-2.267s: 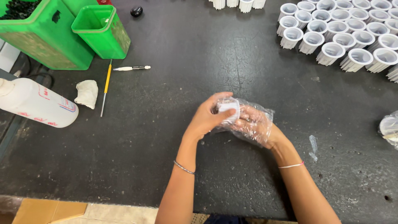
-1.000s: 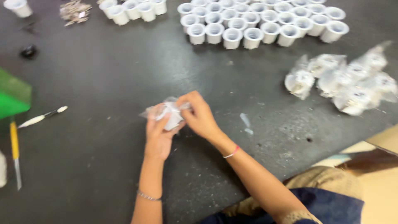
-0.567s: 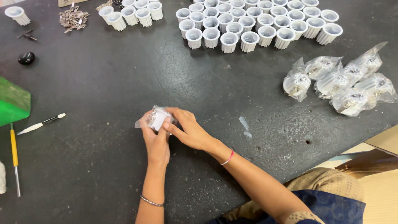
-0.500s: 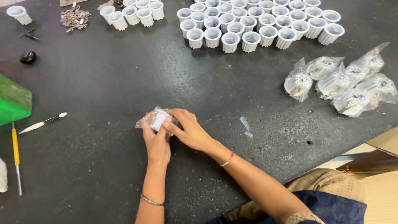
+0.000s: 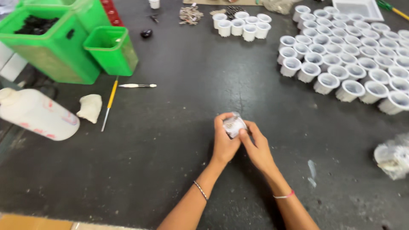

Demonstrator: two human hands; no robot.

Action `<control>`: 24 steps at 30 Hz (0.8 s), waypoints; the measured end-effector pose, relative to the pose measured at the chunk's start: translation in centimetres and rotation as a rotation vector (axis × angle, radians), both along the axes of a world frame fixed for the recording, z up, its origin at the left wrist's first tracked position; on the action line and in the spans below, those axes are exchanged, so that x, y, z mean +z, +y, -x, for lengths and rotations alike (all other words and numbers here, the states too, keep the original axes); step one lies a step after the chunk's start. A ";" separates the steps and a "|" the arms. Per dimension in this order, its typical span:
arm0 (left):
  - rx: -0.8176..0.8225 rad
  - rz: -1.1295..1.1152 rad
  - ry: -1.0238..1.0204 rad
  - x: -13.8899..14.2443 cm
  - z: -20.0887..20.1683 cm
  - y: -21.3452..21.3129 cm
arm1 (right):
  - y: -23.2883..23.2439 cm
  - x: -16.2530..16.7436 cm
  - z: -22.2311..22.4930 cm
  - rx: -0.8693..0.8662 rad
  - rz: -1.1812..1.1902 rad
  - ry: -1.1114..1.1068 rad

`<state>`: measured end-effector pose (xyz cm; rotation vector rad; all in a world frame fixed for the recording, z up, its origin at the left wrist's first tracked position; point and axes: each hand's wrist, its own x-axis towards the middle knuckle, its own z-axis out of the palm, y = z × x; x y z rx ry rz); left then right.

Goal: The person wipes white plastic lamp holders one at a time with a cloth, then wraps each holder in a clear plastic bag and places the wrapped holders into a cardboard box on the work table.

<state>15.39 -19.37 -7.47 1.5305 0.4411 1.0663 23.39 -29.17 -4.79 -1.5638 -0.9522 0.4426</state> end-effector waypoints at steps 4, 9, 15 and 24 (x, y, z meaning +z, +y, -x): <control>-0.115 0.028 0.003 0.7 0.2 -0.3 | -0.1 -1.4 -1.4 0.119 -0.108 0.152; -0.226 -0.049 0.050 0.9 0.4 -1.5 | -0.6 -2.7 -3.4 0.100 -0.123 0.377; -0.253 -0.099 0.167 0.3 0.2 -3.1 | -0.7 -3.2 -4.0 -0.016 -0.152 0.346; -0.329 -0.250 0.187 1.2 0.4 -3.3 | -1.3 -2.8 -4.6 -0.213 -0.118 0.290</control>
